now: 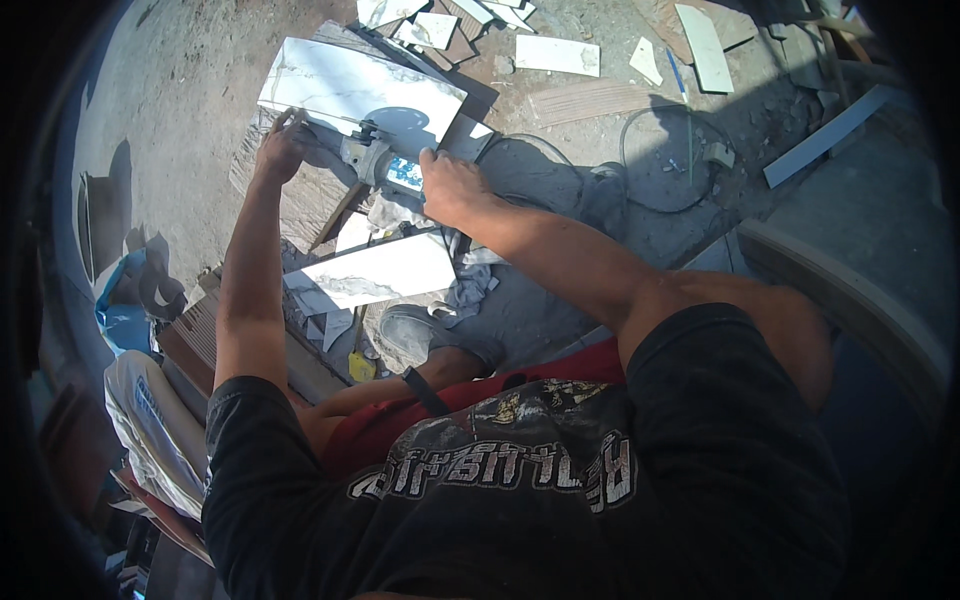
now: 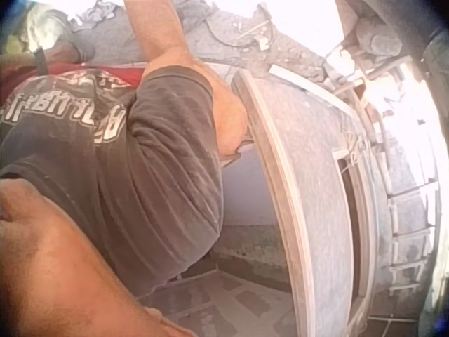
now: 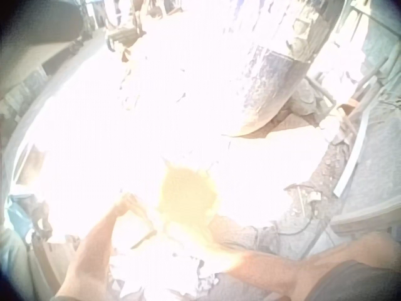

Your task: The person is seen cutting a tile with an angle grinder and then installing a thin strip of tile near a wall using a hammer and a nail.

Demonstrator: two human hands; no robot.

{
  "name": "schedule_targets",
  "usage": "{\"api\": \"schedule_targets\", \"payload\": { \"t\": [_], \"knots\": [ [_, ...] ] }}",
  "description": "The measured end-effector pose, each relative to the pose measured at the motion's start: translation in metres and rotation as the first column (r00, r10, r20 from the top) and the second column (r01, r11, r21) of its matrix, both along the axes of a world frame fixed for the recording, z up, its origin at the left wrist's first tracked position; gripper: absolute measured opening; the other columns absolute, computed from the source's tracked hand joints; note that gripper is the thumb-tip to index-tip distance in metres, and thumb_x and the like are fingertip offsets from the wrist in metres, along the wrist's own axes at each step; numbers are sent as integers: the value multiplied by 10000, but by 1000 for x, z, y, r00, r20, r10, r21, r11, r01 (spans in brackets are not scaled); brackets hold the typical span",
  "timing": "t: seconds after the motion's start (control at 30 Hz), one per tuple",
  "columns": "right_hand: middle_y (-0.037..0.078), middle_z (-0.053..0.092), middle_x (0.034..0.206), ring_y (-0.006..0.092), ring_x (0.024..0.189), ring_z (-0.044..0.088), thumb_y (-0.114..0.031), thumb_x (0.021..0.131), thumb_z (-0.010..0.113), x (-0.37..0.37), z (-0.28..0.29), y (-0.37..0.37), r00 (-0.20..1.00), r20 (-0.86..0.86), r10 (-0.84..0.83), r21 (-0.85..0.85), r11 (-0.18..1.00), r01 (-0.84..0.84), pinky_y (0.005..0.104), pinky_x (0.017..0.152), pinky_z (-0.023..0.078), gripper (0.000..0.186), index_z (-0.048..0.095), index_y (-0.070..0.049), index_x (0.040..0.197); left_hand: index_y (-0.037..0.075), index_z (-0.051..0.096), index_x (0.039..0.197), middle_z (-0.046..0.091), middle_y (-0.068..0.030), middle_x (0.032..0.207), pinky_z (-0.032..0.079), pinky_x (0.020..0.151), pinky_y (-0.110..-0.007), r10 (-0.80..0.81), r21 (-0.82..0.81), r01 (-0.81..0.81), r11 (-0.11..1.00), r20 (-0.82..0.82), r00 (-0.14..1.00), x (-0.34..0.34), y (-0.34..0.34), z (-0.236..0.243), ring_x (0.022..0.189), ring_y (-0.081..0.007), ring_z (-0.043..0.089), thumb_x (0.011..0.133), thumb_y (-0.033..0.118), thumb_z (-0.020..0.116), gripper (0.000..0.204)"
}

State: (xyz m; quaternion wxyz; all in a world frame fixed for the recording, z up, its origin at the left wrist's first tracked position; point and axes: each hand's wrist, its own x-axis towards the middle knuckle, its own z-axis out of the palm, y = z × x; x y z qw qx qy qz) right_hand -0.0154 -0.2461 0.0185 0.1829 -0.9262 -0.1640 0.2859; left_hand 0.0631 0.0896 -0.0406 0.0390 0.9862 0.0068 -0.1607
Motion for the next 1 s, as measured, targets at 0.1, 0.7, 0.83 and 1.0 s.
{"api": "schedule_targets", "payload": {
  "t": [0.1,0.7,0.83,1.0],
  "knots": [
    [237,618,1090,368,1038,647,-92,771,695,-2,4,-2,1000,10,6,2,1000,-6,423,903,528,490,458,34,1181,280,438,1465,365,11,1542,404,1091,-400,-7,-2,7,1000,-2,1000,-2,3,1,1332,-299,450,830,116,510,660],
    [235,630,1125,364,1063,646,-200,768,785,-3,18,-15,998,-66,25,-47,999,-28,418,913,524,650,433,48,1256,277,440,1466,365,-12,1543,422,1071,-409,-21,-17,21,1000,-3,1000,-2,1,2,1319,-290,472,800,132,563,693],
    [245,634,1111,379,1048,647,-190,773,767,-7,15,-16,999,-35,22,-15,1000,-23,439,896,530,599,443,45,1218,272,439,1467,366,-15,1542,423,1070,-404,-24,2,24,1000,17,1000,-2,6,-1,1307,-294,485,800,133,562,693],
    [250,636,1087,392,1024,652,-175,770,757,-9,13,-21,1000,-10,9,-3,1000,-9,459,879,537,578,440,47,1200,273,427,1473,358,-12,1546,417,1077,-399,-25,15,25,1000,-3,1000,-1,0,1,1319,-292,471,801,148,582,701]
  ]
}}
